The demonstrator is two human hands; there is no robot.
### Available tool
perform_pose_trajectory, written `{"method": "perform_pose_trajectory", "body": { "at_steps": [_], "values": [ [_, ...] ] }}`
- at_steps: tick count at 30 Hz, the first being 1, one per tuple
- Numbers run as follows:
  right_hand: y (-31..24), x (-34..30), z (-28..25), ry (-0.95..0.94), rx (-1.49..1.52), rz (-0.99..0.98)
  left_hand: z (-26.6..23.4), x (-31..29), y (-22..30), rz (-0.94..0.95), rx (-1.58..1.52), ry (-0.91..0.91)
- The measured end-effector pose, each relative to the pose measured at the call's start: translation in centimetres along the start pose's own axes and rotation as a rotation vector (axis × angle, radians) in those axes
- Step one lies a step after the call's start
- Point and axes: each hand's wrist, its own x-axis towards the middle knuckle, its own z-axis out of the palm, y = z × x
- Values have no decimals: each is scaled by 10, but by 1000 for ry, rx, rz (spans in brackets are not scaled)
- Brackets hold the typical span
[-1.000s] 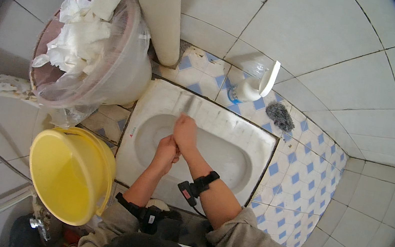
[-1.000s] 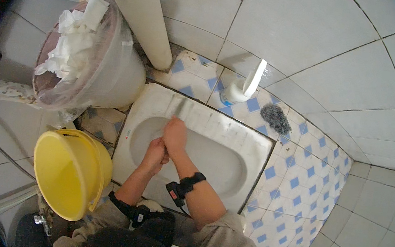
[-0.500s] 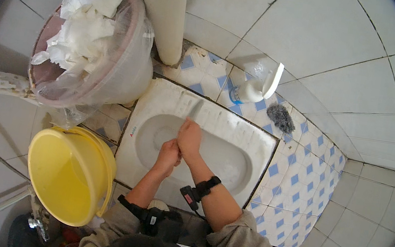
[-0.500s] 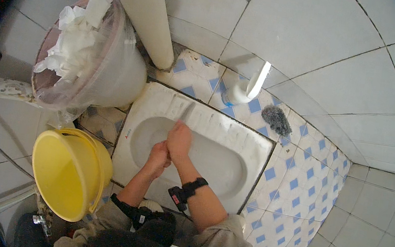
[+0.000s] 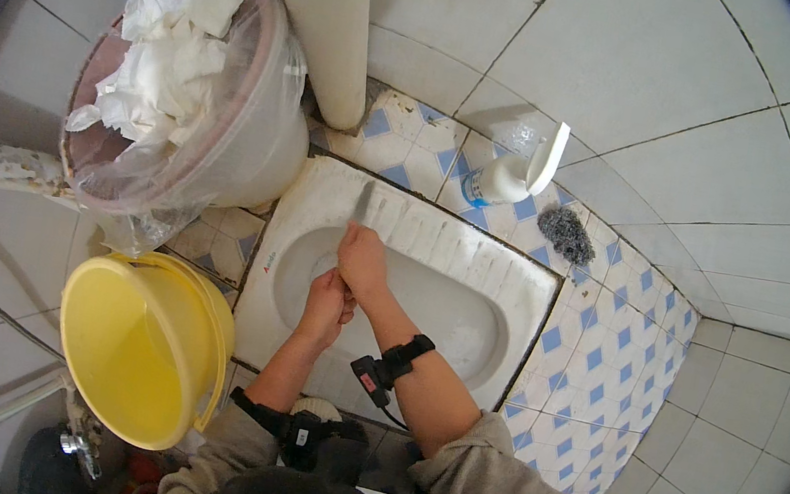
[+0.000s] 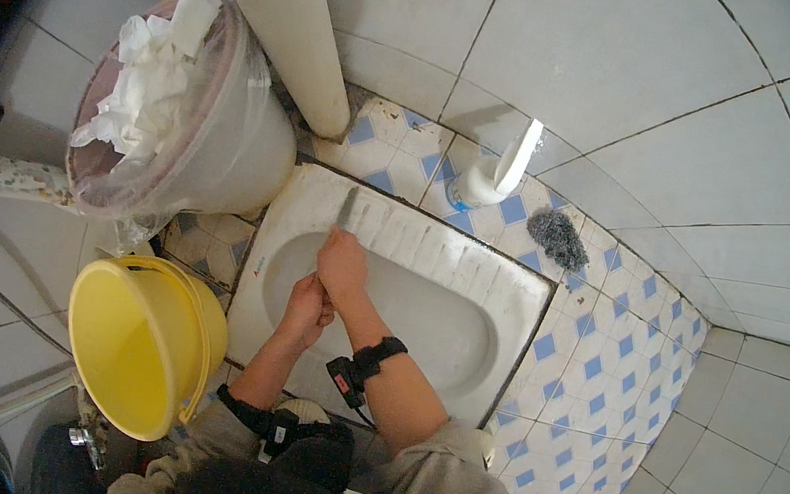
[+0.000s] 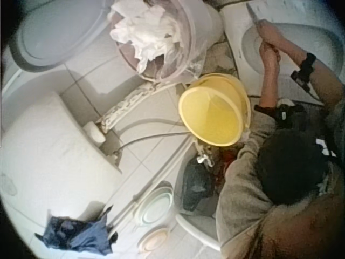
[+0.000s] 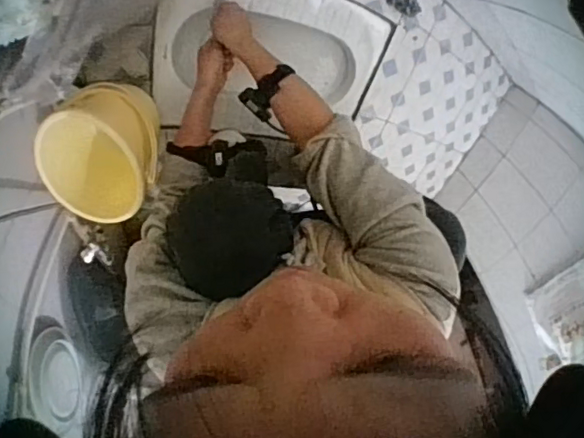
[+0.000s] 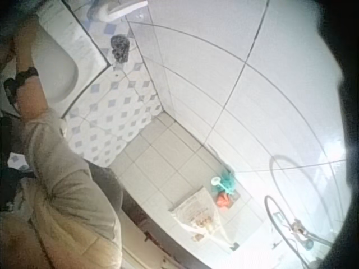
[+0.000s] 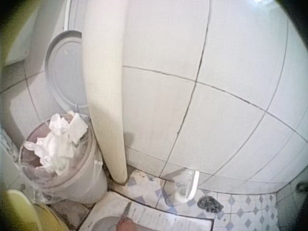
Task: The person scrubs the tiled floor and the rim of a squat toilet with a steel wool pad and a spray bottle. They then open a window and use a knife to scrape the toilet rim.
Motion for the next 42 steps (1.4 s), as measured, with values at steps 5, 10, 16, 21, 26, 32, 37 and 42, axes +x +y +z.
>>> {"method": "perform_pose_trajectory", "body": {
  "at_steps": [5, 10, 16, 21, 26, 32, 37, 42],
  "values": [
    [4, -4, -6, 154, 25, 212, -1, 3, 0, -83, 172, -116],
    [8, 5, -2, -66, 45, -3, 3, 3, -10, 55, 94, -26],
    [36, -12, -5, 49, 446, 152, 10, 0, -3, -89, 178, -125],
    [24, -21, -4, -222, 506, 40, 9, 0, -13, 128, 125, 90],
    [8, -31, -8, -71, 682, 320, -2, 9, -9, -116, 58, -166],
    [11, -19, -4, -77, 249, 127, 14, 1, -10, 10, -69, -65],
    [9, -12, 2, -46, 311, 176, 11, 4, -3, -22, -37, -107],
    [7, -19, 7, -38, 232, 95, 2, 4, -2, 1, 34, -43]
  ]
}}
